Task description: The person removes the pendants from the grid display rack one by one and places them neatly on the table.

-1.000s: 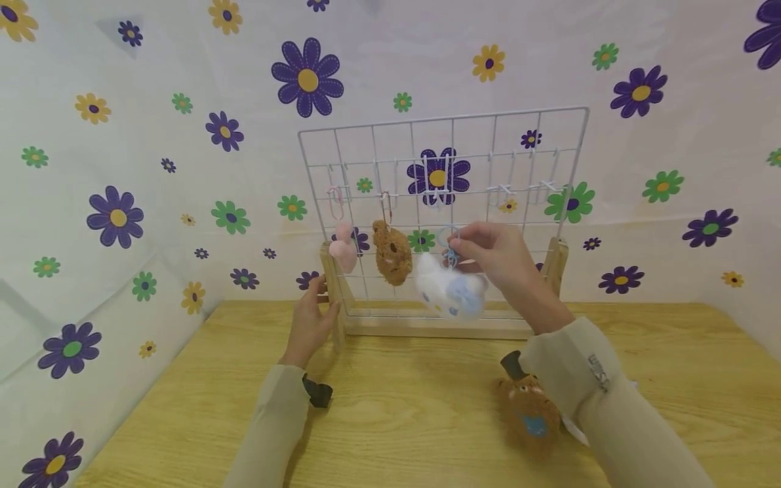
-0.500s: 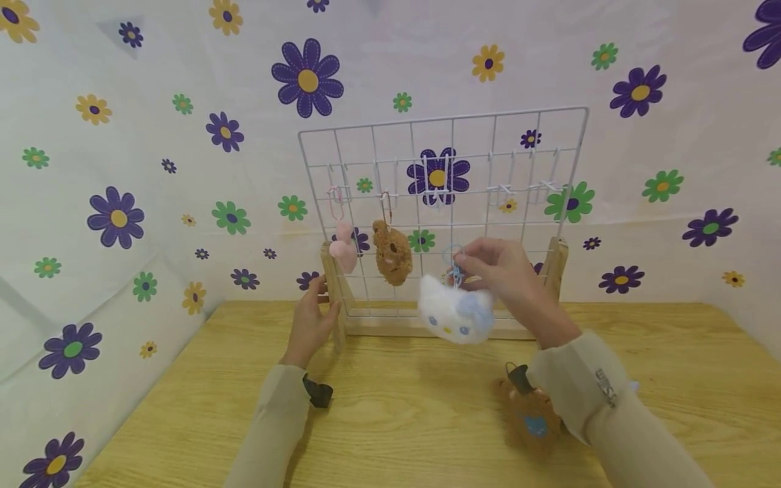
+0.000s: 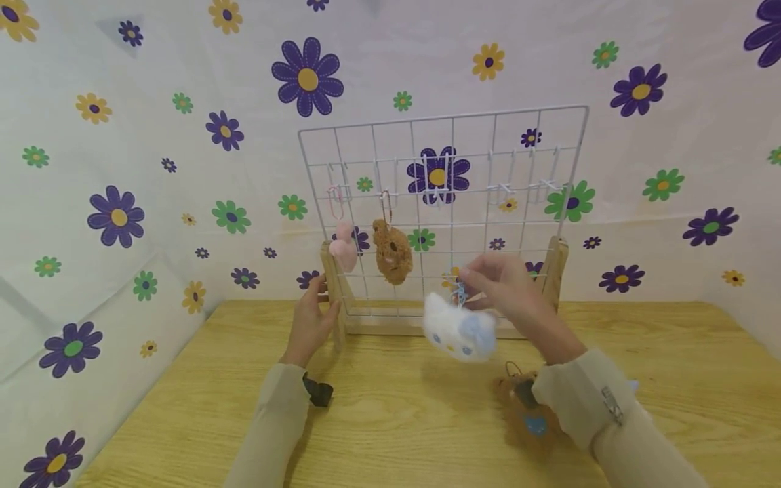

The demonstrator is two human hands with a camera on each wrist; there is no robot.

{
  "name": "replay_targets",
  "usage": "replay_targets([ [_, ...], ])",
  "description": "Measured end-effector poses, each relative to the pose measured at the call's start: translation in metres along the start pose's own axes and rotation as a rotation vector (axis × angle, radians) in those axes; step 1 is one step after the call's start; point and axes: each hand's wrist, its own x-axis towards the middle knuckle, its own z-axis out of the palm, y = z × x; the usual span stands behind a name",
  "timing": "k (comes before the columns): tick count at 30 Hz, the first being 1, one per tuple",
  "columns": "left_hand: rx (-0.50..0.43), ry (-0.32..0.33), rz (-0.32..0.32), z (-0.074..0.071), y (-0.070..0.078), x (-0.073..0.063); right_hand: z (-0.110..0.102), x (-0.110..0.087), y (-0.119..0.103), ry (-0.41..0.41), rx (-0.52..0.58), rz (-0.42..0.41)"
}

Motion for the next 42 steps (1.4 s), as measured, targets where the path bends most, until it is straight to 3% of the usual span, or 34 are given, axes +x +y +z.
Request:
replay_targets([
  [23, -0.007, -0.003, -0.037, 0.0, 0.0, 0.0, 0.002, -0.022, 0.023, -0.005, 0.073, 0.02],
  [36, 0.0, -0.017, -0.052, 0.005, 0.0, -0.002, 0.0, -0.039, 0.036, -0.043, 0.077, 0.021],
  [42, -0.001, -0.017, -0.069, 0.002, 0.0, 0.0, 0.009, -0.038, 0.039, -0.075, 0.1, 0.014],
])
